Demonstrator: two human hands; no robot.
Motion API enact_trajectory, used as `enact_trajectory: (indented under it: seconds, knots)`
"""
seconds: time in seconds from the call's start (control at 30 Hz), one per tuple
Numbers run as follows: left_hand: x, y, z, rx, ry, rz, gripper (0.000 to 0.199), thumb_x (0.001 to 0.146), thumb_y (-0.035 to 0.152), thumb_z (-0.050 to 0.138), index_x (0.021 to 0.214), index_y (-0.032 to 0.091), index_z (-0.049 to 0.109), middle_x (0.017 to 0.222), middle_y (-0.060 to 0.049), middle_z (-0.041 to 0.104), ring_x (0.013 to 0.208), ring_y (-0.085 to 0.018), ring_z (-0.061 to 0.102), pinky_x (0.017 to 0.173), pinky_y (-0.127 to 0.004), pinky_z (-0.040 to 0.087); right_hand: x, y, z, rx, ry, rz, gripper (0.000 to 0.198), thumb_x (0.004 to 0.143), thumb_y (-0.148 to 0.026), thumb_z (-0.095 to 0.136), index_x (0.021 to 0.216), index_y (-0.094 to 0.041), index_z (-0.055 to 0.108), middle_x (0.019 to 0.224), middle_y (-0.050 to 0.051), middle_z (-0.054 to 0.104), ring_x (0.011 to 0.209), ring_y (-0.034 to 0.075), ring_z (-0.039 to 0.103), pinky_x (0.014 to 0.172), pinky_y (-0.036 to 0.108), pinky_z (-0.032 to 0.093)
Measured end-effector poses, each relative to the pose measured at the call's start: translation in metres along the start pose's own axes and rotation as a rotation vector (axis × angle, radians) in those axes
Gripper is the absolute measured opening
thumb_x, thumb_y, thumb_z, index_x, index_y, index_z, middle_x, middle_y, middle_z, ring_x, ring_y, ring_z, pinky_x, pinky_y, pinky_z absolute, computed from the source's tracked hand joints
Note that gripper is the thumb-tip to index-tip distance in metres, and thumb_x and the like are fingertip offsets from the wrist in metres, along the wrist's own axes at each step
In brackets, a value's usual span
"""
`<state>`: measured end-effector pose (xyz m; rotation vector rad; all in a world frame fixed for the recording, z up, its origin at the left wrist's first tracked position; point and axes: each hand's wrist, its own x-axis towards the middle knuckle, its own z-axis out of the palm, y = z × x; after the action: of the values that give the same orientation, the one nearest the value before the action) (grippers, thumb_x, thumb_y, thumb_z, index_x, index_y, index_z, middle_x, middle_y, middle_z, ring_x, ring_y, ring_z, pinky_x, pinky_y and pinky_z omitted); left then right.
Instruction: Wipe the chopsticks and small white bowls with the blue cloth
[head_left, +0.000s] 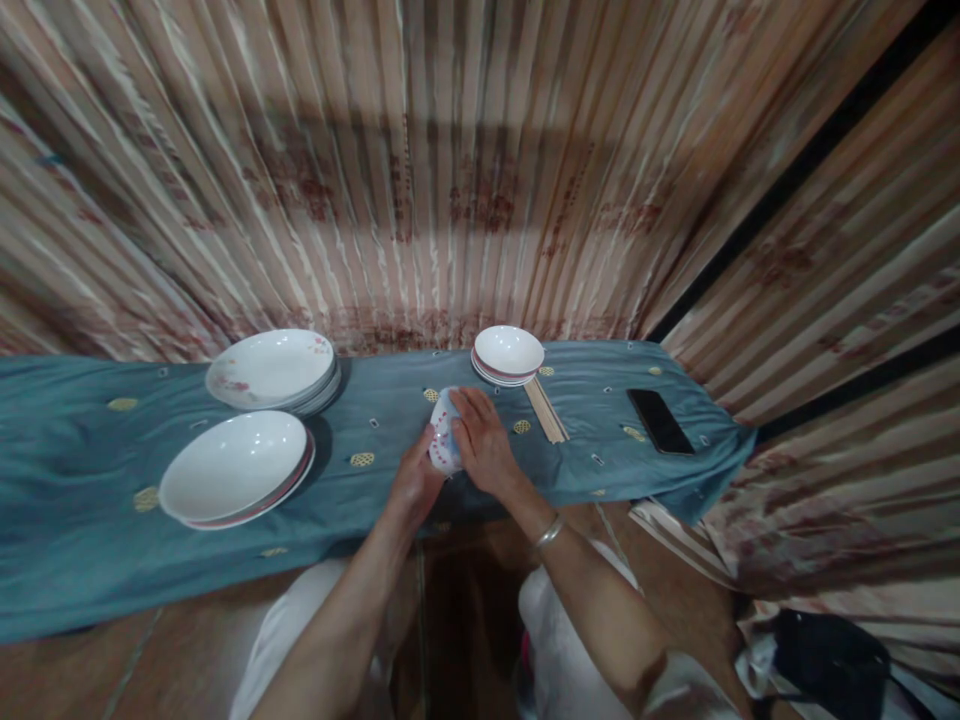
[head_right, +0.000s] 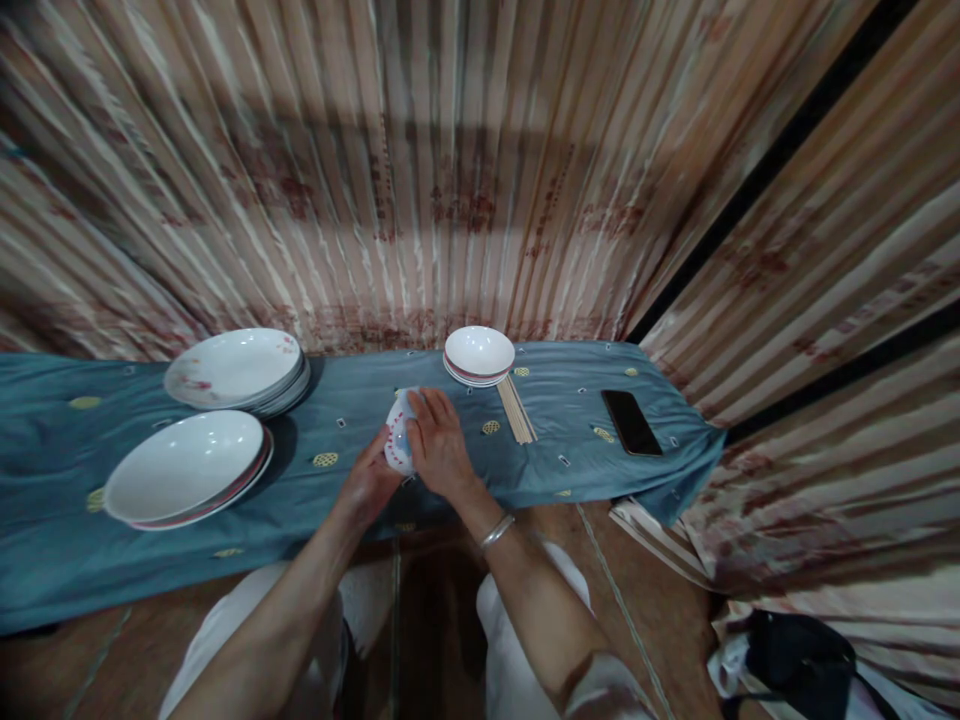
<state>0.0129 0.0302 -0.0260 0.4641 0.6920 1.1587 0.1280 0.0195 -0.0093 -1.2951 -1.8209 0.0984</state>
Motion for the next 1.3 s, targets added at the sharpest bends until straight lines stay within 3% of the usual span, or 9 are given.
enact_trajectory:
  seconds: [0.17, 0.3, 0.43, 0.57, 0.77, 1.1, 1.3]
  knots:
    - [0.001, 0.007, -0.005, -0.083, 0.056, 0.005, 0.021, 0.085, 0.025, 0.058, 0.097, 0.013, 0.070, 0.082, -0.003, 0.073, 0.082, -0.014, 0.068, 0.083, -0.024, 0.053, -0.007, -0.019, 0.006, -0.163, -0.094, -0.154, 0.044, 0.097, -0.026, 0.038, 0.137, -0.012, 0.049, 0.144, 0.016, 0.045, 0.141, 0.026, 0.027, 0.115, 0.050, 0.029]
    - [0.001, 0.010, -0.005, -0.120, 0.035, -0.023, 0.023, 0.085, 0.024, 0.060, 0.099, 0.008, 0.069, 0.086, -0.008, 0.074, 0.088, -0.017, 0.069, 0.090, -0.027, 0.051, -0.004, -0.016, 0.004, -0.175, -0.081, -0.172, 0.042, 0.097, -0.026, 0.039, 0.135, -0.013, 0.051, 0.142, 0.015, 0.048, 0.140, 0.026, 0.030, 0.115, 0.049, 0.030]
    - [0.000, 0.009, -0.004, -0.107, -0.016, -0.016, 0.026, 0.087, 0.022, 0.056, 0.104, 0.007, 0.068, 0.099, -0.011, 0.074, 0.107, -0.022, 0.065, 0.101, -0.035, 0.047, 0.003, 0.002, 0.000, -0.032, -0.020, -0.061, 0.044, 0.098, -0.028, 0.034, 0.136, -0.016, 0.050, 0.140, 0.014, 0.050, 0.136, 0.023, 0.037, 0.114, 0.047, 0.031]
    - [0.001, 0.008, -0.007, -0.109, -0.082, -0.005, 0.035, 0.089, 0.027, 0.053, 0.113, 0.005, 0.066, 0.110, -0.015, 0.072, 0.120, -0.025, 0.058, 0.106, -0.038, 0.042, 0.008, 0.031, 0.006, 0.249, 0.033, 0.117, 0.044, 0.098, -0.034, 0.032, 0.133, -0.019, 0.054, 0.134, 0.012, 0.056, 0.129, 0.021, 0.047, 0.113, 0.042, 0.035]
    - [0.006, 0.012, -0.019, -0.078, -0.017, -0.072, 0.044, 0.090, 0.030, 0.052, 0.129, 0.011, 0.057, 0.116, -0.013, 0.070, 0.124, -0.027, 0.055, 0.107, -0.041, 0.041, 0.004, 0.059, 0.021, 0.555, 0.049, 0.386, 0.051, 0.095, -0.050, 0.035, 0.126, -0.018, 0.060, 0.128, 0.011, 0.063, 0.120, 0.023, 0.056, 0.108, 0.043, 0.039]
    - [0.015, 0.014, -0.026, -0.181, 0.060, -0.134, 0.050, 0.095, 0.036, 0.040, 0.141, 0.016, 0.046, 0.121, -0.010, 0.068, 0.125, -0.026, 0.054, 0.108, -0.044, 0.039, -0.014, 0.047, 0.044, 0.444, 0.052, 0.444, 0.056, 0.096, -0.052, 0.031, 0.138, -0.019, 0.047, 0.142, 0.009, 0.051, 0.133, 0.020, 0.044, 0.115, 0.040, 0.030]
    - [0.014, 0.016, -0.027, -0.207, 0.082, -0.152, 0.050, 0.097, 0.036, 0.036, 0.145, 0.021, 0.039, 0.125, -0.009, 0.066, 0.121, -0.025, 0.057, 0.106, -0.046, 0.042, -0.026, 0.033, 0.053, 0.394, 0.075, 0.496, 0.065, 0.095, -0.053, 0.030, 0.145, -0.013, 0.035, 0.149, 0.014, 0.040, 0.140, 0.022, 0.035, 0.117, 0.043, 0.025]
